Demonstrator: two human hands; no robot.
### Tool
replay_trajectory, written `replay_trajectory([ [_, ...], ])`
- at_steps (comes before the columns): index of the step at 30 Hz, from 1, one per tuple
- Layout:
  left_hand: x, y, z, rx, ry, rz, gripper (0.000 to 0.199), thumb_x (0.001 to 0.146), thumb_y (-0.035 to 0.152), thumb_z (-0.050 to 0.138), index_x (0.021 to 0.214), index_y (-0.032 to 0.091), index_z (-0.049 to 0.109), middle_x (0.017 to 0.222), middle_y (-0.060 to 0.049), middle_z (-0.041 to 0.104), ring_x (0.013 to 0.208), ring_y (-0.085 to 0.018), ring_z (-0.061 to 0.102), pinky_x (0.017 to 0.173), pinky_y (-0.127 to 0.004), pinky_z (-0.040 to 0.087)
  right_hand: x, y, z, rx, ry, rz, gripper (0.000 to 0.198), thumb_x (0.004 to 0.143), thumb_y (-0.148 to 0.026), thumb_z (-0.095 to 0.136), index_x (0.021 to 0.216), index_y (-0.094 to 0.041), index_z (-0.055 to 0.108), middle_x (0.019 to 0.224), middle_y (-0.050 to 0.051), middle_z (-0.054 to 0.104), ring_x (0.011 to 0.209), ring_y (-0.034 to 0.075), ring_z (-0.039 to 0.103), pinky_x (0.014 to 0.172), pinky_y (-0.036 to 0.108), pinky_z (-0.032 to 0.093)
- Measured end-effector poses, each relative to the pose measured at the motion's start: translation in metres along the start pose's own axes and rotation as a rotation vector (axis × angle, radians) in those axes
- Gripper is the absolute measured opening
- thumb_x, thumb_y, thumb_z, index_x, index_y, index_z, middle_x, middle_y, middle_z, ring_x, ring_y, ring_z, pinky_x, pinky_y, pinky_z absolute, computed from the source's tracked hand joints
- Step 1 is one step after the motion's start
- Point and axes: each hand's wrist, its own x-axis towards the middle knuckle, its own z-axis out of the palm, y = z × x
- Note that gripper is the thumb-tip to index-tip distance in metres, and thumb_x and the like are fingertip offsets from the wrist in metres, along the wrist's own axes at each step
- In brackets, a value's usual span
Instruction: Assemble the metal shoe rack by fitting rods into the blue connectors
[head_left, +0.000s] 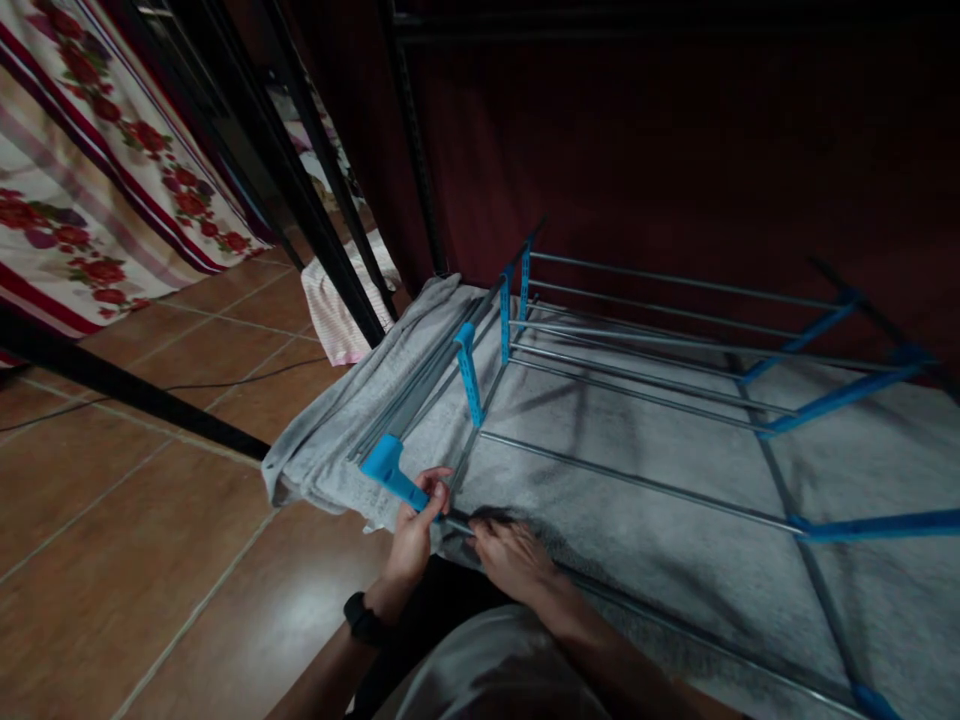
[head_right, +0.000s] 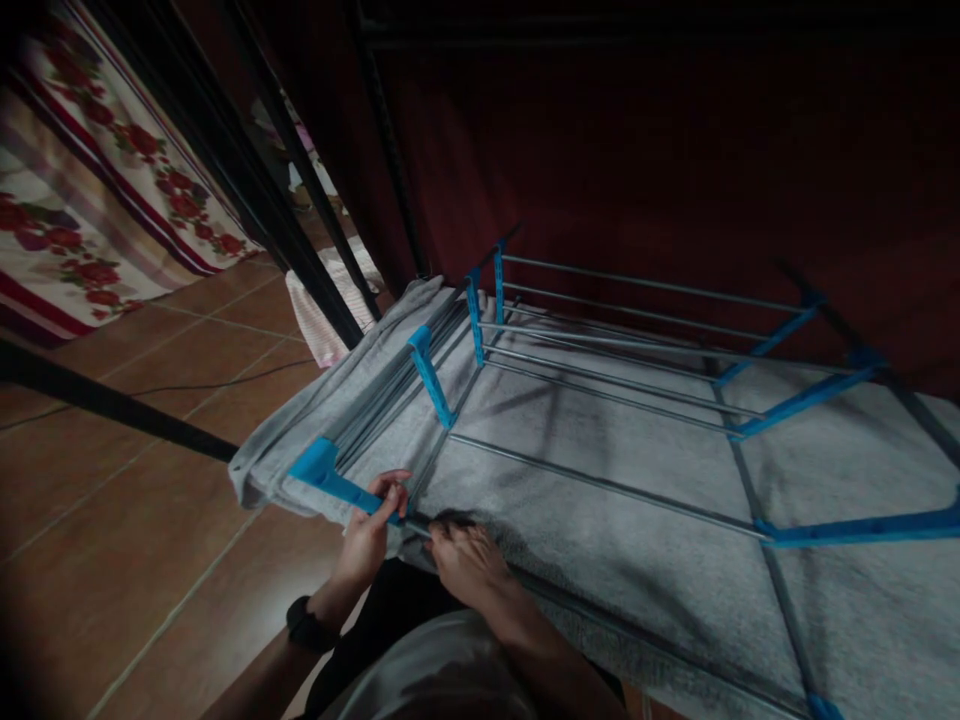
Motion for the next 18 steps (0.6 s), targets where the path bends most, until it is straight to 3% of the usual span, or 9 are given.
replay_trajectory([
  [7, 0.0030, -0.0063, -0.0021, -0.021, -0.005, -0.018, 0.040, 0.092, 0.055, 0.066, 0.113, 0.021, 0.066, 0.072, 0.002, 0.053, 0.072, -0.015, 0.049, 0.073, -0.029, 0.036, 0.0008, -0.0012, 0.0062, -0.052, 0.096, -0.021, 0.021, 0.104, -0.033, 0.049, 0.117, -0.023, 0.064, 0.101, 0.007, 0.076, 0.090, 0.023, 0.074, 0.081, 0.033, 0.055],
  [18, 0.0002, 0.0000, 0.0000, -0.048, -0.020, -0.029, 0.040, 0.091, 0.054, 0.068, 0.113, 0.021, 0.068, 0.073, 0.002, 0.055, 0.073, -0.016, 0.050, 0.074, -0.030, 0.037, 0.0020, -0.0022, 0.0032, -0.050, 0.079, -0.030, 0.023, 0.105, -0.031, 0.048, 0.119, -0.022, 0.064, 0.102, 0.007, 0.076, 0.092, 0.023, 0.074, 0.081, 0.034, 0.055],
])
